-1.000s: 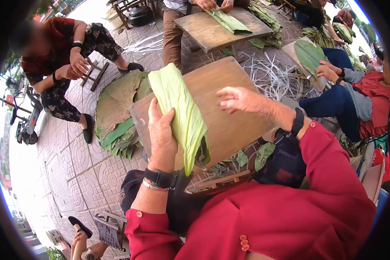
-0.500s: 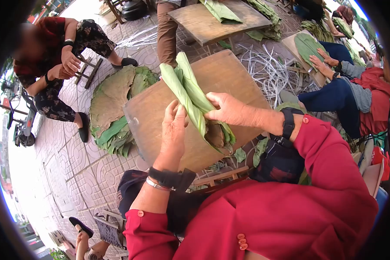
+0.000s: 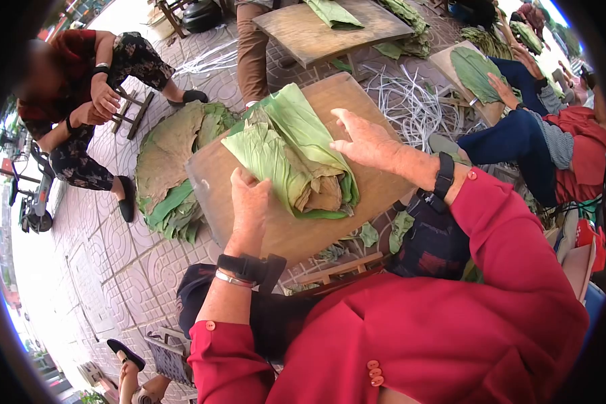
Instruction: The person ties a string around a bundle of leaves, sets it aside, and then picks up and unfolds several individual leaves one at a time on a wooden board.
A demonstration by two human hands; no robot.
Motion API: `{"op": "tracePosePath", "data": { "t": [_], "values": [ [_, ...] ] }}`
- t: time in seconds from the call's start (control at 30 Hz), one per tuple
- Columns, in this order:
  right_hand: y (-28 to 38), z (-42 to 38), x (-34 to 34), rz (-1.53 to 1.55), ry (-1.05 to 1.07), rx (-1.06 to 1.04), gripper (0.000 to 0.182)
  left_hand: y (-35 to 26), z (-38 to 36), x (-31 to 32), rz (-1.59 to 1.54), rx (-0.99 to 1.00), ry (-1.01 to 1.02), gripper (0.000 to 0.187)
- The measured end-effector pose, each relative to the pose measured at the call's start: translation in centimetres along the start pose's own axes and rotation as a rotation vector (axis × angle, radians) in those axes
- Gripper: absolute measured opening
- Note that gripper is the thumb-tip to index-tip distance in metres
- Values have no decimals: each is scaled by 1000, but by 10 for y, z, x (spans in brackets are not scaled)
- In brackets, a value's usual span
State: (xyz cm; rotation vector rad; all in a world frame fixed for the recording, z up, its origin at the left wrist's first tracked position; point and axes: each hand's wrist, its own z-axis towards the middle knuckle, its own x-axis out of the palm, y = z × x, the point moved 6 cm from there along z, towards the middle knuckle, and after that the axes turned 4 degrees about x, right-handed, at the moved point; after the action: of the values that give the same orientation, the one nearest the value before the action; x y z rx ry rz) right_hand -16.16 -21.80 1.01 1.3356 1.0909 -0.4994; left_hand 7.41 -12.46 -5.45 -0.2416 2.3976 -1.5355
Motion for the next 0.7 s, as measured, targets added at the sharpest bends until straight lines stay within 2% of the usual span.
{"op": "tracePosePath", "data": {
  "t": [0.03,0.07,0.1,0.17,0.2,0.23,0.3,0.37,0.43,0.47,0.53,0.57,0.63,0.7],
  "values": [
    [1,-2,1,0,2,0,63,-3,4,-7,153,198,-114,66],
    [7,-4,6,-8,47,-85,65,-20,-3,-9,308,396,-227,62],
    [13,-8,11,-15,91,-168,67,-25,-7,-9,310,394,-223,62],
    [23,-16,22,-77,139,-212,68,-57,-29,8,698,799,-159,56],
    [28,-20,28,-141,187,-261,69,-57,-32,13,698,800,-156,56],
    [31,-23,33,-183,151,-359,70,-55,-36,26,722,820,-21,54],
    [32,-22,40,-274,120,-426,69,-49,-46,47,801,801,188,55],
    [35,-22,47,-364,92,-492,69,-40,-50,54,900,796,200,54],
    [33,-17,50,-402,58,-487,48,-34,-50,58,1025,787,205,48],
    [31,-15,53,-402,59,-488,48,-33,-48,58,1024,786,205,48],
    [22,-5,52,-252,61,-420,34,-29,-38,56,1036,730,211,37],
    [23,-2,48,-252,63,-420,34,-27,-35,55,1035,729,212,37],
    [5,10,43,-130,216,-93,29,-25,-27,44,948,667,154,30],
    [-6,14,33,-39,159,-45,29,-25,-25,34,824,634,84,30]
  ]
}}
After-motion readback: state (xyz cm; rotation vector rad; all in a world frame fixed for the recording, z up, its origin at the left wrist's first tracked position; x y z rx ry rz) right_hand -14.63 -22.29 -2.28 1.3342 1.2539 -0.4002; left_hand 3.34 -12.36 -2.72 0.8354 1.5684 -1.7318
